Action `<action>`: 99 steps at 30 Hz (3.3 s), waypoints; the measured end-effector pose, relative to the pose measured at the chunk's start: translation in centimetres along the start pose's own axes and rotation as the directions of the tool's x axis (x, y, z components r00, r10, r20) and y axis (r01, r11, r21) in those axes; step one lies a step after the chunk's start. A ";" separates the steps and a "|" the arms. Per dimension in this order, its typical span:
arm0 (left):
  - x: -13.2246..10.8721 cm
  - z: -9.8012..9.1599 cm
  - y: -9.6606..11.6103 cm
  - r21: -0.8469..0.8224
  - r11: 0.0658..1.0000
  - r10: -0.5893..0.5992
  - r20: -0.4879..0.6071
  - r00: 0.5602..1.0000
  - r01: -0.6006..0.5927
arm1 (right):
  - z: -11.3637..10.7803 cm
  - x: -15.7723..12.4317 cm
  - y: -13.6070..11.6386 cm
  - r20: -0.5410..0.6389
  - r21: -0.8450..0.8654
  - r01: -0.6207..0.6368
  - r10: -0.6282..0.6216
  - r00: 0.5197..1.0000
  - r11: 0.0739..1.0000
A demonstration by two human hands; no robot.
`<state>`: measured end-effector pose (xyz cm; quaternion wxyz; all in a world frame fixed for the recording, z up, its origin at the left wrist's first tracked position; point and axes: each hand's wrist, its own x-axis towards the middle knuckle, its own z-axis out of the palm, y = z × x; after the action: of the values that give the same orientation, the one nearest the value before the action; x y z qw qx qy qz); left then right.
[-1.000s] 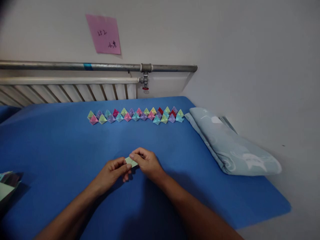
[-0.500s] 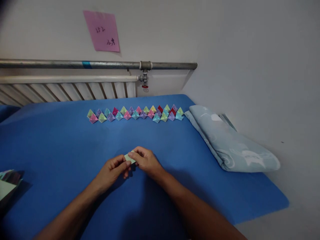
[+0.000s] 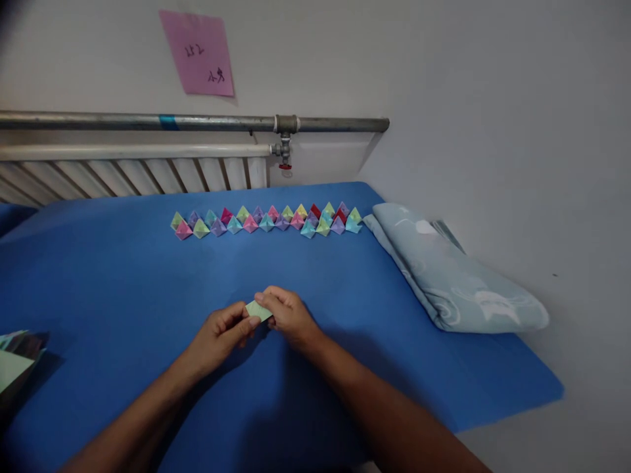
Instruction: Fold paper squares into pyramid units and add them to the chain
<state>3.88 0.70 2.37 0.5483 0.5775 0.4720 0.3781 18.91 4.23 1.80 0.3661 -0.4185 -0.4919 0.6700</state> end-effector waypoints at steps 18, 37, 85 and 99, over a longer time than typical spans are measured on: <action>0.5 -1.1 -0.4 -0.197 0.978 -0.090 -0.089 0.992 0.071 | -0.5 -0.3 -0.1 0.084 -0.101 0.000 0.008 0.996 0.995; 0.1 -1.1 0.2 -0.414 0.876 -0.294 -0.055 0.954 0.246 | -0.2 -0.9 -0.1 0.082 -0.067 -0.045 0.051 0.995 0.997; -10.9 2.9 -2.8 0.828 0.365 0.522 0.198 0.830 -0.427 | -0.4 -13.8 3.9 0.328 -0.872 0.418 -0.330 0.885 0.253; -10.9 3.5 -2.5 0.827 0.449 0.466 0.108 0.878 -0.340 | 0.2 -13.5 3.9 0.222 -0.904 0.317 -0.318 0.922 0.286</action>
<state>3.98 -10.82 0.41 0.0733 0.8334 0.4773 0.2689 23.57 -8.96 0.75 0.1904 -0.4449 -0.8549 0.1872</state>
